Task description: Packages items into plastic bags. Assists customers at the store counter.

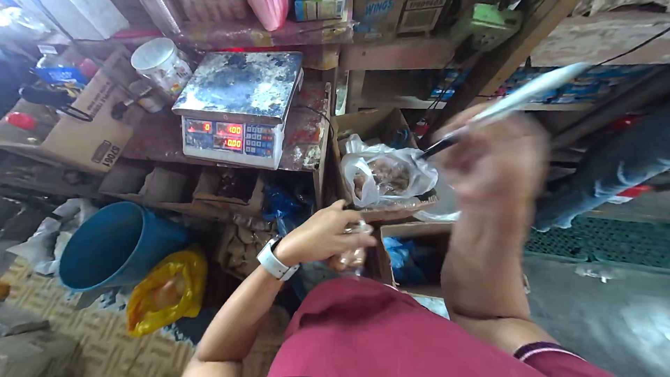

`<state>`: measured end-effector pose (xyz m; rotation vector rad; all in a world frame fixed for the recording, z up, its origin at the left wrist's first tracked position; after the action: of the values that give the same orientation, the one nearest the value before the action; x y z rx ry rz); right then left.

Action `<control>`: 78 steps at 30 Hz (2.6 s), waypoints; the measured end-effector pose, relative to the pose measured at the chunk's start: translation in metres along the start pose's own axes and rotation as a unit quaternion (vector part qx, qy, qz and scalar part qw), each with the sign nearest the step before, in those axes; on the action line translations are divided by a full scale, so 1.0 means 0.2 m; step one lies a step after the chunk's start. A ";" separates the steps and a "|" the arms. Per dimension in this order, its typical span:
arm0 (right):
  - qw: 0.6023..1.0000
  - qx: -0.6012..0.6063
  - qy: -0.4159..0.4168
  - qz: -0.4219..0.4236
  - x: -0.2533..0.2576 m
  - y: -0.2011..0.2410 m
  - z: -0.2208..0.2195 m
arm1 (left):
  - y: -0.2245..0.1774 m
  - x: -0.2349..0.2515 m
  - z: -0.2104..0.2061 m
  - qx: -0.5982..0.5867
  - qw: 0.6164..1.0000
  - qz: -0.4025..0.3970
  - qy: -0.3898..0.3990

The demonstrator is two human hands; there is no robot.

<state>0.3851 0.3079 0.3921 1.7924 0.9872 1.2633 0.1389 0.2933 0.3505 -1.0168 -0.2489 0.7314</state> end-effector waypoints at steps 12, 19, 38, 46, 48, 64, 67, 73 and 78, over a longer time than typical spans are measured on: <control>0.981 0.111 0.162 -0.010 -0.32 -0.12 -0.27 | 0.07 0.03 -0.04 -0.257 0.875 0.003 -0.410; 0.989 0.073 0.131 0.014 -0.35 -0.11 -0.27 | -0.02 -0.04 -0.07 -0.140 0.870 -0.048 -0.471; 0.968 -0.099 0.149 0.175 -0.48 -0.15 -0.31 | 0.00 -0.05 -0.11 -0.409 0.800 -0.038 -0.438; 0.943 -0.179 0.111 0.257 -0.50 -0.15 -0.32 | -0.04 -0.06 -0.13 -0.371 0.801 -0.041 -0.468; 0.944 -0.180 0.110 0.253 -0.50 -0.15 -0.32 | -0.04 -0.06 -0.13 -0.367 0.799 -0.047 -0.475; 0.937 -0.192 0.125 0.263 -0.51 -0.16 -0.33 | -0.05 -0.07 -0.16 -0.361 0.785 -0.056 -0.500; 0.933 -0.197 0.136 0.267 -0.52 -0.16 -0.33 | -0.06 -0.07 -0.15 -0.372 0.779 -0.046 -0.502; 0.926 -0.199 0.148 0.283 -0.51 -0.14 -0.31 | -0.07 -0.07 -0.16 -0.371 0.782 -0.048 -0.498; 0.927 -0.192 0.138 0.293 -0.50 -0.14 -0.31 | -0.07 -0.06 -0.16 -0.379 0.778 -0.052 -0.498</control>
<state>0.2989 0.2402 0.3426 1.6701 0.2887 1.9625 0.1525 0.2586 0.3478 -1.2551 -1.6258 1.0510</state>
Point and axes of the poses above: each hand's wrist, its own x-axis towards the middle knuckle, its own z-axis out of the back of the hand, y = z × x, the point moved 2 cm from there along x, towards the middle knuckle
